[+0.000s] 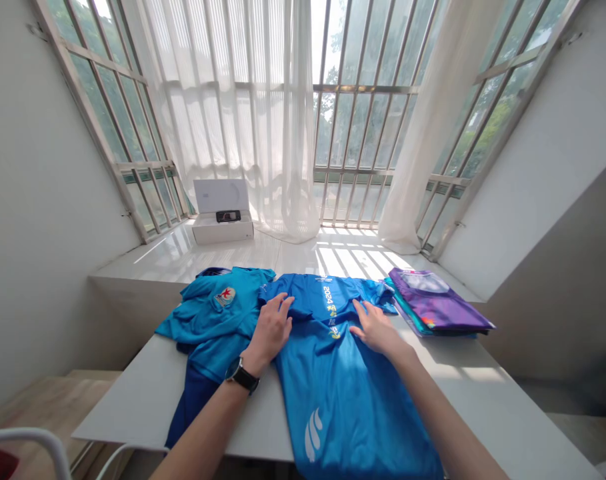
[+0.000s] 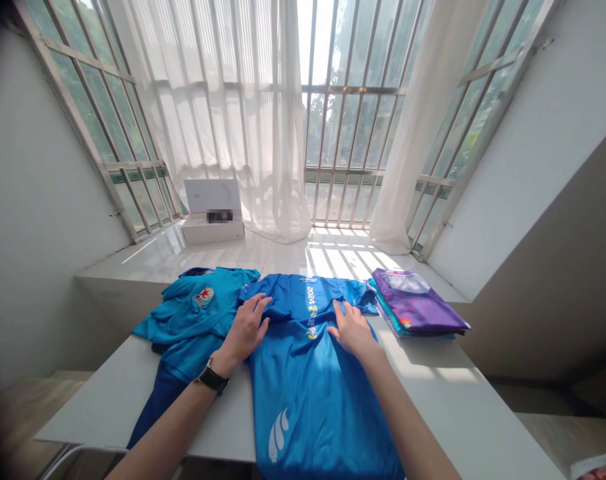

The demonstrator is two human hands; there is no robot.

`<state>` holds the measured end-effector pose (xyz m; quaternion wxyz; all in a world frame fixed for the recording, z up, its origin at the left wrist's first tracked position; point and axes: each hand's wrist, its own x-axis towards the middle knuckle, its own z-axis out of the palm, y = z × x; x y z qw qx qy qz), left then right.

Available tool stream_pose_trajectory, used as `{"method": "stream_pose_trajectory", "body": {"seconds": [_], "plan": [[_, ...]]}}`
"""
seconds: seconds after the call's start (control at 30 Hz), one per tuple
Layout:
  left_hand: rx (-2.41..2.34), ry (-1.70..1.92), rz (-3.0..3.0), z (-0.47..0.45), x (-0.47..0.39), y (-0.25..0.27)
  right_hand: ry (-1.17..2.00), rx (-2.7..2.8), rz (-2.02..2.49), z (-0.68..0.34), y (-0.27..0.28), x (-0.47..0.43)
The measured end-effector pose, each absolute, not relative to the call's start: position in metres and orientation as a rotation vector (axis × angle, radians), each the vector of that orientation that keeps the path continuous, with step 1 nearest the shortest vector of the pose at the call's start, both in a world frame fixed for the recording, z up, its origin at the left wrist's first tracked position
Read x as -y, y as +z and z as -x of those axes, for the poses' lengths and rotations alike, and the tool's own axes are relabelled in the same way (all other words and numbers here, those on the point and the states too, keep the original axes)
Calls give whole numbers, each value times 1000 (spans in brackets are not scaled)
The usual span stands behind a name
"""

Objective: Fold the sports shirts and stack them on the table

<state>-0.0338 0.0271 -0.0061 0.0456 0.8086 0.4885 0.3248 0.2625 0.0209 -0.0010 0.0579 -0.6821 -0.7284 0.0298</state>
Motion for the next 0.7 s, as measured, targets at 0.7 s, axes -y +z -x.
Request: {"method": "stream_pose_trajectory", "body": {"seconds": [0.7], "plan": [[-1107, 862, -2520, 28, 155, -35, 247, 2316, 1404, -173, -101, 196]]}}
